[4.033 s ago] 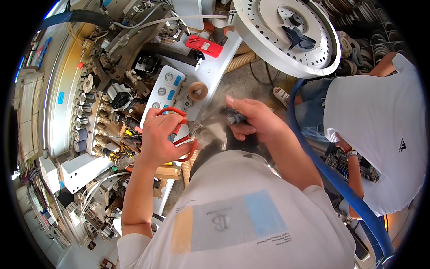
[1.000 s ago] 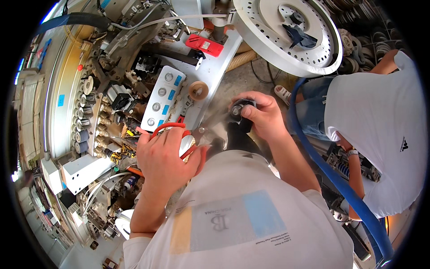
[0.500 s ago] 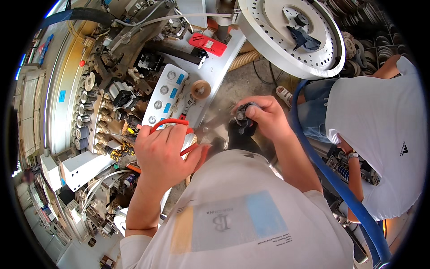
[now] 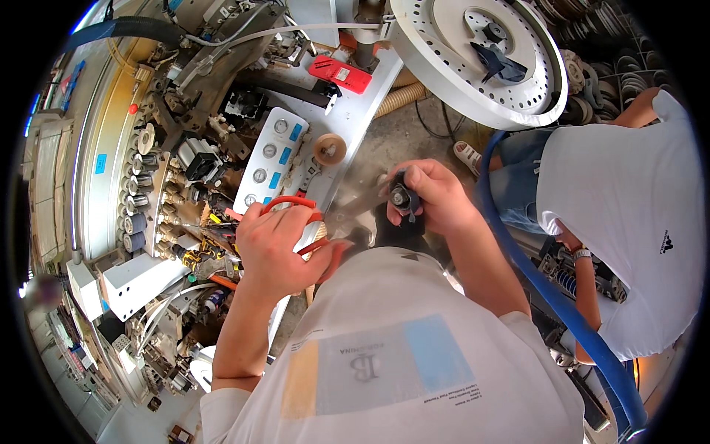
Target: The person manipulates internal components of a large industrial machine, uses shears to cut a plastic tie, and then uses a screwdriver to tighten a small part.
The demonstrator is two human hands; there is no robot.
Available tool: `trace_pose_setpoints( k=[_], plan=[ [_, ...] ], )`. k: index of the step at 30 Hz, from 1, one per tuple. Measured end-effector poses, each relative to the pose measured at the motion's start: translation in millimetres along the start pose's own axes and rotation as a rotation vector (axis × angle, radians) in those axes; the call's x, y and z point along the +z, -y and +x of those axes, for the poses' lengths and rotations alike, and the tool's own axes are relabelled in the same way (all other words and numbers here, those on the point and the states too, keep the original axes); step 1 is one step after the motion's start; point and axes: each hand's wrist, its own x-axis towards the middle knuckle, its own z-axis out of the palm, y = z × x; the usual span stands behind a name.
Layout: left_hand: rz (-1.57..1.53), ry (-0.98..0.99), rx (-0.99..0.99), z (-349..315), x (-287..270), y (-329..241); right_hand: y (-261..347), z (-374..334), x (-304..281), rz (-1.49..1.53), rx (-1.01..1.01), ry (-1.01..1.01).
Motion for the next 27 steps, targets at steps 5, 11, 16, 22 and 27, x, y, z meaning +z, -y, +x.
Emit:
trace_pose_setpoints(
  k=[5, 11, 16, 22, 27],
  plan=[
    [0.008, 0.006, 0.023, -2.8, -1.5, 6.0, 10.3, 5.1, 22.5, -0.016, 0.089, -0.074],
    [0.055, -0.046, 0.056, -2.4, -0.8, 11.9, 14.4, 12.1, 34.0, 0.055, 0.214, -0.114],
    [0.064, -0.062, 0.089, -6.1, 3.9, 18.3, 17.9, 15.1, 41.0, -0.046, 0.316, -0.203],
    [0.066, -0.043, 0.123, -8.7, 4.9, 26.4, 12.6, 16.4, 39.6, -0.024, 0.369, -0.227],
    [0.021, -0.014, 0.142, -11.6, 5.3, 33.8, 5.1, 16.5, 39.3, -0.134, 0.431, -0.289]
  ],
)
